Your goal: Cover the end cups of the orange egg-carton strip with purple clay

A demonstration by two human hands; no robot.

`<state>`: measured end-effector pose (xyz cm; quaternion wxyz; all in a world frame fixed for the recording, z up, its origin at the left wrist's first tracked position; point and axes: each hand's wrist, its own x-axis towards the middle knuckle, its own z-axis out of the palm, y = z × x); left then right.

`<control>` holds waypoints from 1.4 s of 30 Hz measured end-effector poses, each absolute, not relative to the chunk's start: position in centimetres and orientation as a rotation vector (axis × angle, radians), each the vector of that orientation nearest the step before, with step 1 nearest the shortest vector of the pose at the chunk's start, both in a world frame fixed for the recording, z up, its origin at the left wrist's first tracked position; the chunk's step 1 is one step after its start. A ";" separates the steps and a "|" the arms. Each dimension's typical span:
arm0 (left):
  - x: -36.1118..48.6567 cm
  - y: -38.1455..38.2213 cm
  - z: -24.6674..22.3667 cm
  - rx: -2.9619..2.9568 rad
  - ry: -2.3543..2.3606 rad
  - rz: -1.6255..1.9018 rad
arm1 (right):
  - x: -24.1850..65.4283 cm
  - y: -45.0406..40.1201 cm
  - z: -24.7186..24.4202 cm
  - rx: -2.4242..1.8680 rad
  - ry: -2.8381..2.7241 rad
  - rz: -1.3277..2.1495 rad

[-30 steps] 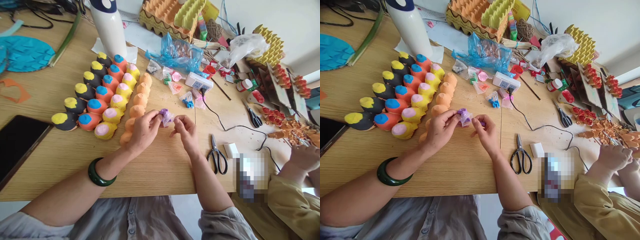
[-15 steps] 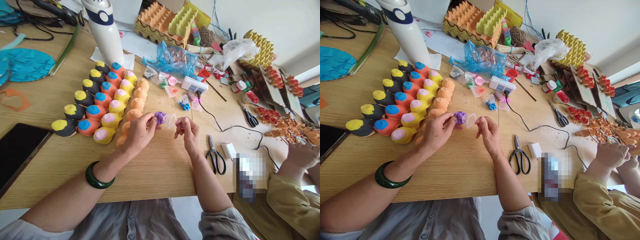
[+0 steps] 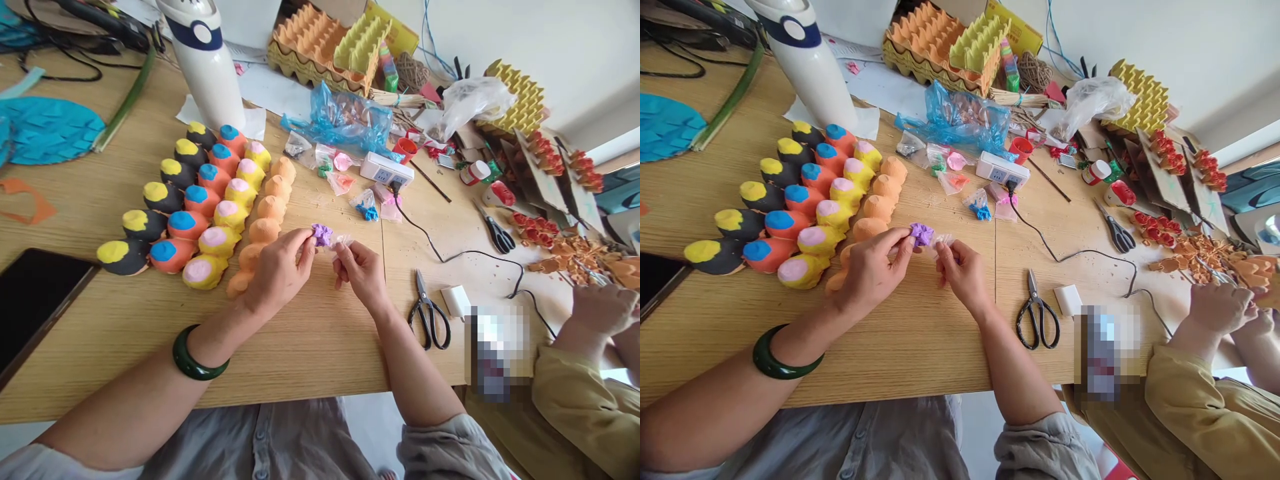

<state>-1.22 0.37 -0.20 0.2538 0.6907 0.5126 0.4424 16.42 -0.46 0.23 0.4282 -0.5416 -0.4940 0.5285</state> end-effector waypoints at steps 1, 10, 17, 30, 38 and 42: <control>-1.1 0.3 -0.2 1.800 1.341 1.230 | 16.5 -0.5 0.2 -1.360 -1.256 1.291; -0.9 0.6 0.1 1.366 1.198 1.124 | 16.9 -0.7 0.9 -1.314 -1.522 1.376; -0.9 0.8 0.5 1.304 1.170 1.165 | 17.0 -0.7 0.8 -1.297 -1.623 1.318; -0.7 0.6 0.8 1.200 1.146 1.126 | 17.2 -0.6 1.2 -1.213 -1.610 1.422; -1.0 0.8 0.8 1.364 1.239 1.168 | 17.4 -0.4 0.9 -1.254 -1.479 1.491; -0.9 1.0 0.4 1.319 1.175 1.112 | 17.4 -0.5 0.7 -1.249 -1.485 1.374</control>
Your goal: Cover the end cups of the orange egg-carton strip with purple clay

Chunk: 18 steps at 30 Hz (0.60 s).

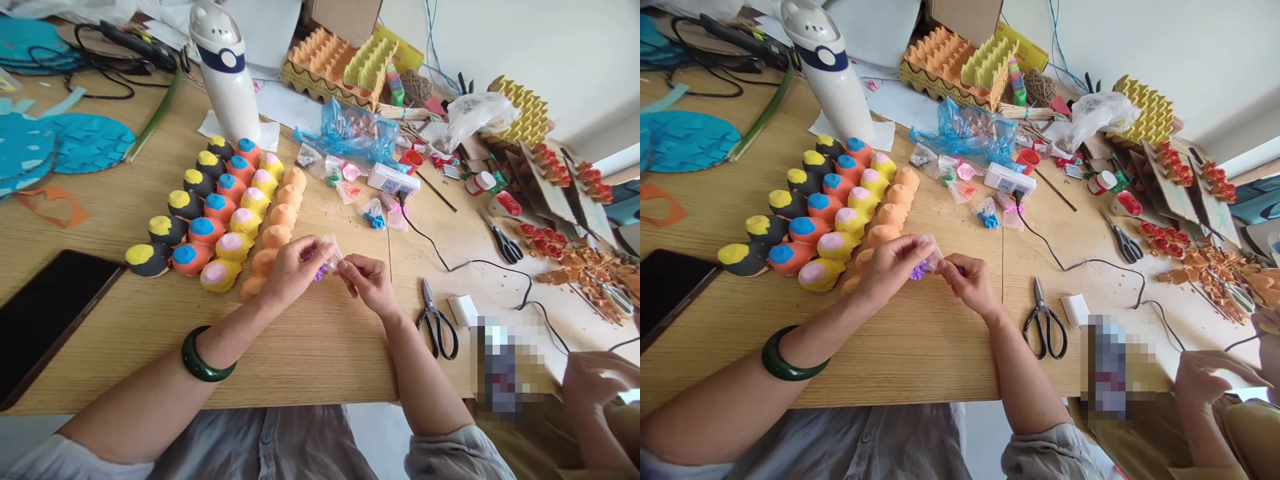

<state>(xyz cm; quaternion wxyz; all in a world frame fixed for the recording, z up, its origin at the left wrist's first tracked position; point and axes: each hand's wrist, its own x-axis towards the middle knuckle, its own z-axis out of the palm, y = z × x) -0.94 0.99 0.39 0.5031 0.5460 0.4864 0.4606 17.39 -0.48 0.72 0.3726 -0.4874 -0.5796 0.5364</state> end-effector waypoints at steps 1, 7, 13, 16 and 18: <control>-0.9 1.0 0.4 1.353 1.169 1.089 | 17.4 -0.5 0.6 -1.258 -1.477 1.373; -0.8 0.7 0.7 1.445 1.169 1.093 | 17.6 -0.3 0.1 -1.260 -1.397 1.423; -0.5 0.7 0.6 1.603 1.175 1.128 | 17.6 -0.2 0.2 -1.241 -1.370 1.473; -0.6 0.9 0.8 1.616 1.215 1.139 | 17.0 -0.1 0.1 -1.249 -1.233 1.461; -1.2 1.2 1.3 1.603 1.241 1.165 | 16.8 0.1 -0.1 -1.270 -1.128 1.445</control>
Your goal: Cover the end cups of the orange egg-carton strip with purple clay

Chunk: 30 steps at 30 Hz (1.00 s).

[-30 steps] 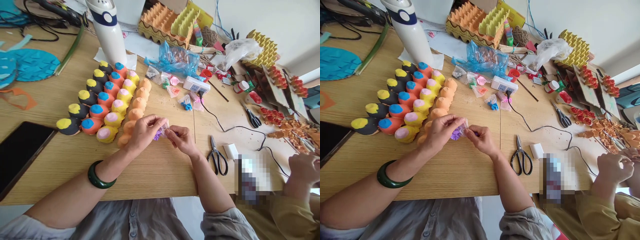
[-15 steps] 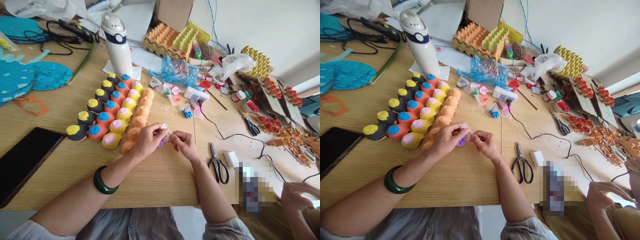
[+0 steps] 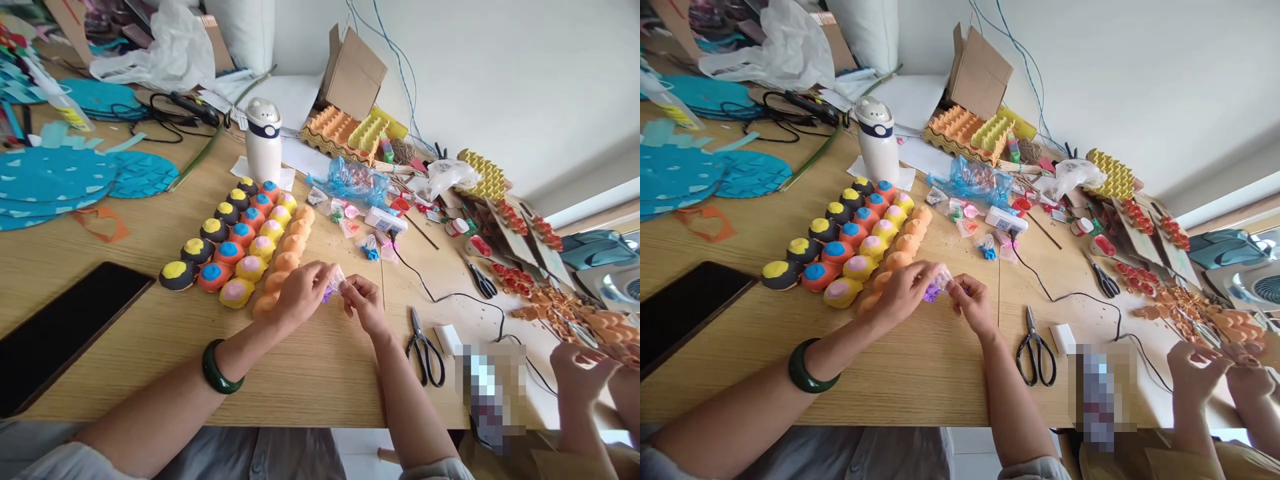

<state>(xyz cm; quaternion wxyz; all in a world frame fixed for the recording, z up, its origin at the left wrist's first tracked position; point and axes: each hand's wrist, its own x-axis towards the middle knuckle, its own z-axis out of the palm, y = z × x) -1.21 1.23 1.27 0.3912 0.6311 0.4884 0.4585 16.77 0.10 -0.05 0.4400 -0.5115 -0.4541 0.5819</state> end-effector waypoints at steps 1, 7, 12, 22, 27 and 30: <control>-1.7 1.4 1.5 1.599 1.250 1.188 | 16.8 0.3 -0.1 -1.284 -1.082 1.440; -6.6 1.0 1.3 1.994 1.438 1.383 | 19.1 4.4 0.5 -1.355 -0.893 1.344; -8.0 -1.5 -1.6 2.128 1.404 1.315 | 20.6 10.8 2.1 -1.369 -0.772 1.230; -6.8 -3.9 -3.4 2.080 1.316 1.162 | 16.8 7.8 1.0 -1.258 -0.727 1.214; -5.8 -4.7 -2.6 2.104 1.194 1.113 | 14.9 4.0 0.3 -1.127 -0.843 1.595; -5.4 -4.3 -1.6 2.055 1.161 1.168 | 14.5 2.8 0.0 -1.096 -0.864 1.681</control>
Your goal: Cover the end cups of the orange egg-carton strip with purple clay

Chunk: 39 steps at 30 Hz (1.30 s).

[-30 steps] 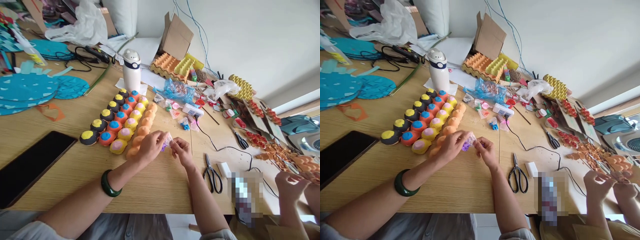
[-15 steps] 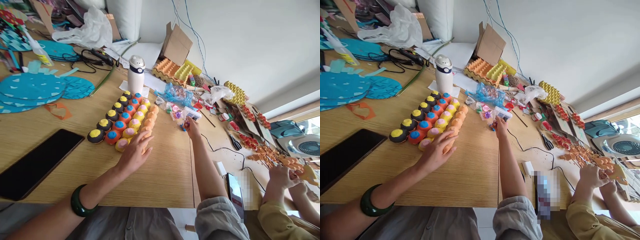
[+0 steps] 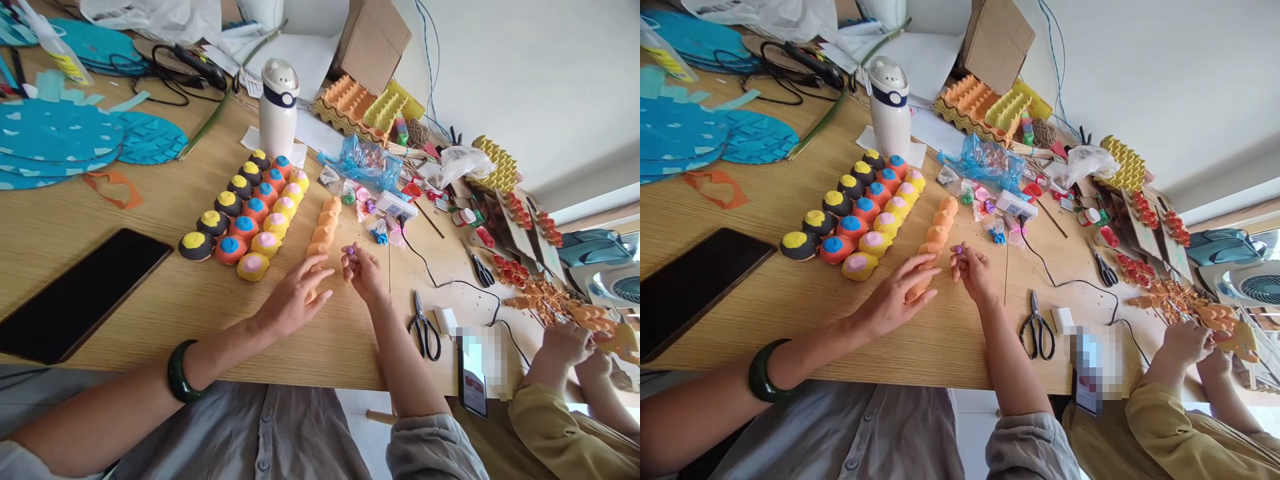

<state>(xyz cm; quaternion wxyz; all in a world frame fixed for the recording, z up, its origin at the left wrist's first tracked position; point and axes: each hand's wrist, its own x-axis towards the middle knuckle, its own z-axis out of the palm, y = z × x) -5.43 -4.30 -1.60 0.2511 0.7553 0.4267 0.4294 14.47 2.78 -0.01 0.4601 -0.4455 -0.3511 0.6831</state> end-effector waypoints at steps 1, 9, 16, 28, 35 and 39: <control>-5.4 -3.9 -1.2 2.031 1.166 1.221 | 14.4 2.4 -0.1 -1.078 -0.865 1.680; -4.5 -0.3 0.6 1.940 1.123 1.418 | 14.3 0.7 -0.2 -0.884 -0.791 1.702; -4.5 -0.8 -0.1 1.975 1.131 1.473 | 14.2 0.7 -0.3 -0.945 -0.825 1.726; -4.8 -0.9 0.0 2.043 1.093 1.564 | 13.1 -0.7 -0.1 -0.942 -0.912 1.807; -5.5 -0.8 0.2 1.738 1.238 1.554 | 14.1 0.4 0.9 -1.016 -0.642 1.923; -5.3 -0.8 0.0 1.597 1.186 1.503 | 14.1 0.4 1.4 -0.969 -0.635 1.965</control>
